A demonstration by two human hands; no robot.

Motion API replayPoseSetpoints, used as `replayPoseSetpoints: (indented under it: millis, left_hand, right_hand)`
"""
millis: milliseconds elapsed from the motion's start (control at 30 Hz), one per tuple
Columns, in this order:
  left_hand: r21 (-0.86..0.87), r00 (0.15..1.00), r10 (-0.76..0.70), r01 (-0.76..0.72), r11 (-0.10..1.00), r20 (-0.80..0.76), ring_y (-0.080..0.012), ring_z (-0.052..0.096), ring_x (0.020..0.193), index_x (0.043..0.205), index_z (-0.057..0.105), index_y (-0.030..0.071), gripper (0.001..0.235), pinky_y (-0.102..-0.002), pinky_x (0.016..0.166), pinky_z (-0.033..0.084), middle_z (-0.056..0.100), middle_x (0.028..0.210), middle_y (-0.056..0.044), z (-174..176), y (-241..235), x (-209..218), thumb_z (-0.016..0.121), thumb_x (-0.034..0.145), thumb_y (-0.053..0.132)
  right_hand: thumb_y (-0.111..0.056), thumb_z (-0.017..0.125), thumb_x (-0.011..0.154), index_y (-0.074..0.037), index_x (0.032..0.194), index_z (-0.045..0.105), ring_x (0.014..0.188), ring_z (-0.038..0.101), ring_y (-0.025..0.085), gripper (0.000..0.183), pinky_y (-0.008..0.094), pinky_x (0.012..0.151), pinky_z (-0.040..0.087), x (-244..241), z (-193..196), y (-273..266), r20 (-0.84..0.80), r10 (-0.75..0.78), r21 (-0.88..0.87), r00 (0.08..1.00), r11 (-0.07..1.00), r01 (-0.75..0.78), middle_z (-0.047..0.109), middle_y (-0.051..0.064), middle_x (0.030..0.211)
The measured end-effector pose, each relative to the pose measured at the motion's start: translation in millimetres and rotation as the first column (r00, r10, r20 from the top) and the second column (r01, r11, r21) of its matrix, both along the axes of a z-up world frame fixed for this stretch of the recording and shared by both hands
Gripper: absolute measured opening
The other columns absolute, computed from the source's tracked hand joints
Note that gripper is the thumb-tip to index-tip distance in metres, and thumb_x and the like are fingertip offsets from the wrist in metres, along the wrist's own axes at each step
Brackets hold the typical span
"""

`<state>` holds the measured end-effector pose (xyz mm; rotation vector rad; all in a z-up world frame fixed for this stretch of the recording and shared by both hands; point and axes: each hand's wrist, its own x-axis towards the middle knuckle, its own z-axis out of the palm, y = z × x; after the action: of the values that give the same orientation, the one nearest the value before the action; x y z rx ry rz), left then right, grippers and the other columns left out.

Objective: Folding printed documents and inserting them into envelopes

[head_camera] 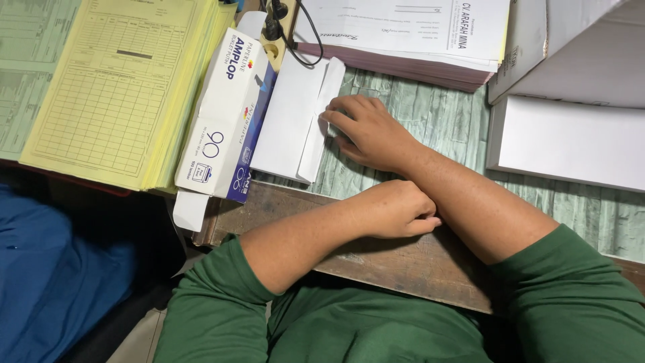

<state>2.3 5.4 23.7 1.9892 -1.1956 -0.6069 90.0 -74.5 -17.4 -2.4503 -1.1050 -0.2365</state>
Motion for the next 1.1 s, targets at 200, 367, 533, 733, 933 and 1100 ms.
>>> replayPoseSetpoints:
  millis: [200, 367, 533, 733, 933, 1100]
  left_hand:
    - [0.018, 1.0, -0.028, 0.028, 0.999, -0.007, -0.0353, 0.064, 0.056, 0.07, 0.062, 0.007, 0.031, -0.041, 0.052, 0.05, 0.061, 0.056, -0.014, 2.7, 0.5, 1.9, 0.055, 0.093, 0.028]
    - [0.043, 0.998, -0.046, 0.047, 0.998, -0.032, -0.0357, 0.066, 0.061, 0.075, 0.064, 0.006, 0.03, -0.041, 0.055, 0.052, 0.065, 0.062, -0.015, 9.9, 2.6, 2.4, 0.054, 0.095, 0.027]
    - [0.054, 0.998, -0.036, 0.039, 0.998, -0.054, -0.0343, 0.069, 0.067, 0.086, 0.069, 0.004, 0.026, -0.041, 0.058, 0.055, 0.07, 0.07, -0.016, 18.4, 4.6, 3.9, 0.055, 0.096, 0.025]
    - [0.142, 0.994, -0.035, 0.02, 0.99, 0.101, -0.031, 0.066, 0.07, 0.091, 0.066, 0.01, 0.024, -0.044, 0.059, 0.047, 0.071, 0.077, -0.009, 1.4, 3.1, 3.2, 0.055, 0.097, 0.031]
    - [0.192, 0.997, -0.029, 0.015, 0.981, 0.07, -0.0289, 0.066, 0.072, 0.095, 0.067, 0.011, 0.024, -0.042, 0.06, 0.046, 0.071, 0.079, -0.008, 2.9, 3.5, 6.3, 0.053, 0.099, 0.031]
    - [0.207, 0.998, -0.028, 0.015, 0.978, 0.059, -0.0269, 0.067, 0.074, 0.096, 0.068, 0.011, 0.025, -0.041, 0.06, 0.048, 0.072, 0.081, -0.007, 7.1, 3.6, 7.3, 0.053, 0.099, 0.03]
  right_hand:
    - [-0.015, 0.066, 0.094, -0.015, 0.139, 0.053, 0.137, 0.048, 0.038, 0.047, 0.059, 0.103, 0.044, -4.7, 6.6, -1.8, -0.036, 0.04, 0.043, 0.999, 0.998, -0.038, 0.049, 0.012, 0.142]
    - [-0.009, 0.065, 0.095, -0.014, 0.149, 0.049, 0.145, 0.04, 0.043, 0.057, 0.062, 0.108, 0.041, -9.1, 15.5, -8.8, -0.073, 0.063, 0.023, 0.995, 0.998, -0.061, 0.043, 0.017, 0.153]
    - [0.004, 0.068, 0.093, -0.011, 0.143, 0.054, 0.142, 0.045, 0.044, 0.054, 0.06, 0.11, 0.044, -4.0, 33.2, -29.6, 0.039, 0.032, 0.182, 0.999, 0.983, -0.039, 0.047, 0.018, 0.151]
    - [0.011, 0.064, 0.088, -0.003, 0.143, 0.059, 0.13, 0.053, 0.045, 0.057, 0.052, 0.104, 0.048, 20.7, 48.9, -97.2, 0.088, -0.316, 0.129, 0.945, 0.944, 0.304, 0.054, 0.027, 0.145]
    - [0.02, 0.052, 0.069, -0.007, 0.121, 0.063, 0.08, 0.066, 0.04, 0.06, 0.049, 0.051, 0.047, 38.5, 29.7, -136.0, 0.307, -0.531, -0.173, 0.79, 0.785, 0.595, 0.07, 0.015, 0.112]
    - [0.01, 0.051, 0.083, -0.014, 0.103, 0.077, 0.077, 0.065, 0.039, 0.041, 0.052, 0.05, 0.049, 31.2, 50.1, -133.8, 0.093, -0.585, -0.181, 0.805, 0.786, 0.592, 0.07, 0.012, 0.093]
